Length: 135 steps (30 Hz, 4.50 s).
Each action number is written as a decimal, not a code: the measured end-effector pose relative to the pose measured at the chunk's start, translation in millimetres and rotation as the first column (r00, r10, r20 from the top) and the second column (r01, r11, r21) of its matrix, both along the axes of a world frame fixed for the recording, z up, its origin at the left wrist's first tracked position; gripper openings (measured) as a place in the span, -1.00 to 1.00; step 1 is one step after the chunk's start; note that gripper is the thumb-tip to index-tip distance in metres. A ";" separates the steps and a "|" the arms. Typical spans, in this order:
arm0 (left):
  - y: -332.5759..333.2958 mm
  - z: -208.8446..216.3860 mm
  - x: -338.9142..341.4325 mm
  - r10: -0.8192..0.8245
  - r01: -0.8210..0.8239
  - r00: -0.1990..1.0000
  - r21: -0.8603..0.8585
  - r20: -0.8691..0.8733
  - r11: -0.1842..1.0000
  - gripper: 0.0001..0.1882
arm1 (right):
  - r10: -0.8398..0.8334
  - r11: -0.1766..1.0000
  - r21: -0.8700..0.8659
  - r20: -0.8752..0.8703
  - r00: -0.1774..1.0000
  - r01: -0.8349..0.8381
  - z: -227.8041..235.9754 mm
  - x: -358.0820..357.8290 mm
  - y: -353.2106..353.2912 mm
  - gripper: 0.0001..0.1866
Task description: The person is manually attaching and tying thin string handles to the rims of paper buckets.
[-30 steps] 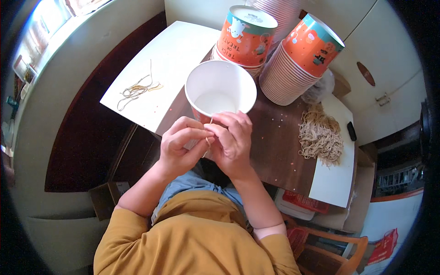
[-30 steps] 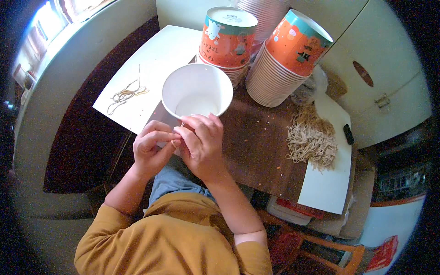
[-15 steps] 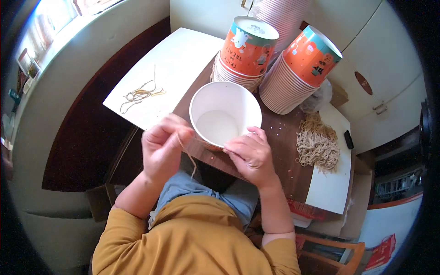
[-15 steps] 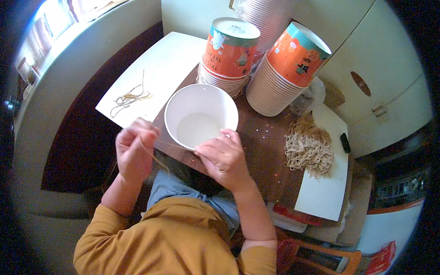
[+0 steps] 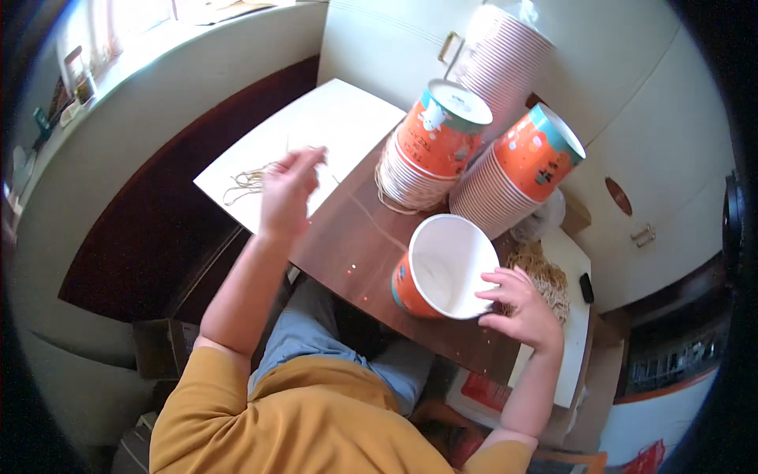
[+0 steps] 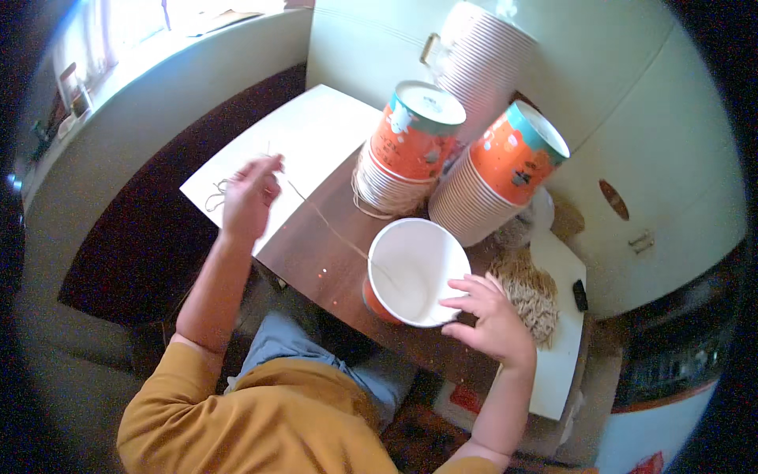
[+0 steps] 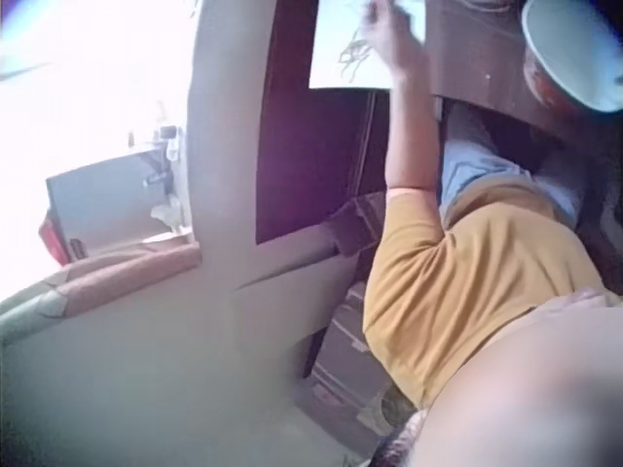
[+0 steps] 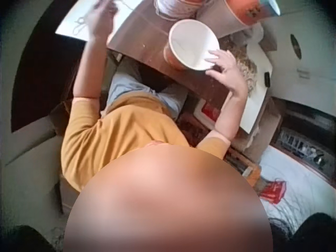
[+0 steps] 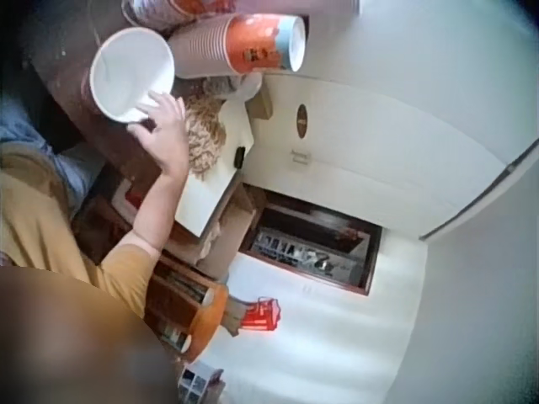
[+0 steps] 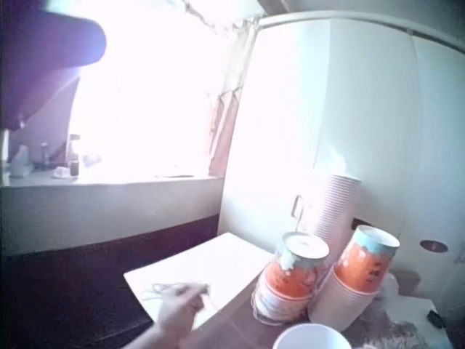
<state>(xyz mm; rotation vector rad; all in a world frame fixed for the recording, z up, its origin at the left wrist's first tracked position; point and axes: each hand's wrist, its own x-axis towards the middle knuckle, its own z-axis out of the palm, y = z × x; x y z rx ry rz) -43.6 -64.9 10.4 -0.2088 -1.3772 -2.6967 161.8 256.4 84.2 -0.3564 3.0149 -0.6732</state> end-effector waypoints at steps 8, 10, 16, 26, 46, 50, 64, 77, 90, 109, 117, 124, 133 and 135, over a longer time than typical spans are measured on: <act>63.1 28.8 74.5 -0.153 -0.072 0.892 -0.466 -0.426 0.882 -0.92 | -0.064 0.840 -0.522 -0.359 0.931 -0.144 35.3 -54.2 -92.1 -0.70; 73.7 28.2 79.5 -0.207 -0.036 0.844 -0.437 -0.495 0.899 -0.88 | -0.050 0.862 -0.476 -0.426 0.903 -0.177 36.4 -65.0 -109.5 -0.78; 69.7 54.0 77.0 -0.309 0.016 0.807 -0.504 -0.503 0.863 -0.73 | -0.150 0.594 -0.776 -0.365 0.919 -0.211 39.2 -73.4 -88.9 -0.93; 87.0 -28.9 6.1 -0.478 0.222 0.873 -0.790 -0.101 0.571 -0.80 | -0.220 0.828 -0.446 0.299 0.929 0.340 -26.2 -92.8 -41.8 -0.84; 86.4 -27.0 22.0 -0.691 0.483 0.722 -0.741 0.036 0.467 -0.78 | -0.295 0.546 -0.650 0.441 0.847 0.529 -65.7 -92.0 -62.0 -0.84; 81.5 -21.5 31.5 -0.669 0.455 0.742 -0.769 0.049 0.449 -0.78 | -0.339 0.541 -0.651 0.411 0.846 0.533 -67.9 -82.5 -62.8 -0.83; 87.2 -15.6 19.8 -0.709 0.331 0.702 -0.850 -0.068 0.409 -0.78 | -0.401 0.553 -0.628 0.375 0.836 0.547 -73.4 -92.7 -64.6 -0.84; 65.6 -1.3 51.5 -0.642 0.314 0.767 -0.868 -0.008 0.385 -0.78 | -0.281 0.566 -0.587 0.524 0.804 0.580 -57.1 -84.5 -74.6 -0.84; 59.4 13.1 74.2 -0.572 -0.079 0.659 -0.802 -0.487 0.592 -0.80 | -0.192 0.522 -0.747 0.367 0.910 0.412 -39.0 -46.1 -82.8 -0.84; 53.0 31.0 79.9 -0.570 -0.302 0.576 -0.800 -0.586 0.518 -0.93 | -0.210 0.528 -0.762 0.309 0.928 0.373 -46.0 -45.8 -93.3 -0.86; 49.7 34.3 74.7 -0.650 -0.190 0.606 -0.877 -0.458 0.441 -0.95 | -0.023 0.399 -0.835 0.404 0.914 0.379 -40.2 -48.6 -86.4 -0.89; 48.9 34.9 71.5 -0.667 -0.178 0.591 -0.880 -0.454 0.441 -0.95 | -0.093 0.502 -0.748 0.451 0.888 0.433 -30.9 -50.2 -93.6 -0.89; 50.7 32.4 72.1 -0.666 -0.188 0.580 -0.873 -0.469 0.451 -0.94 | -0.155 0.549 -0.750 0.340 0.927 0.368 -42.4 -47.5 -93.4 -0.90; 50.7 31.7 73.0 -0.621 -0.093 0.669 -0.875 -0.409 0.476 -0.92 | -0.202 0.595 -0.701 0.342 0.918 0.392 -46.8 -50.7 -88.0 -0.90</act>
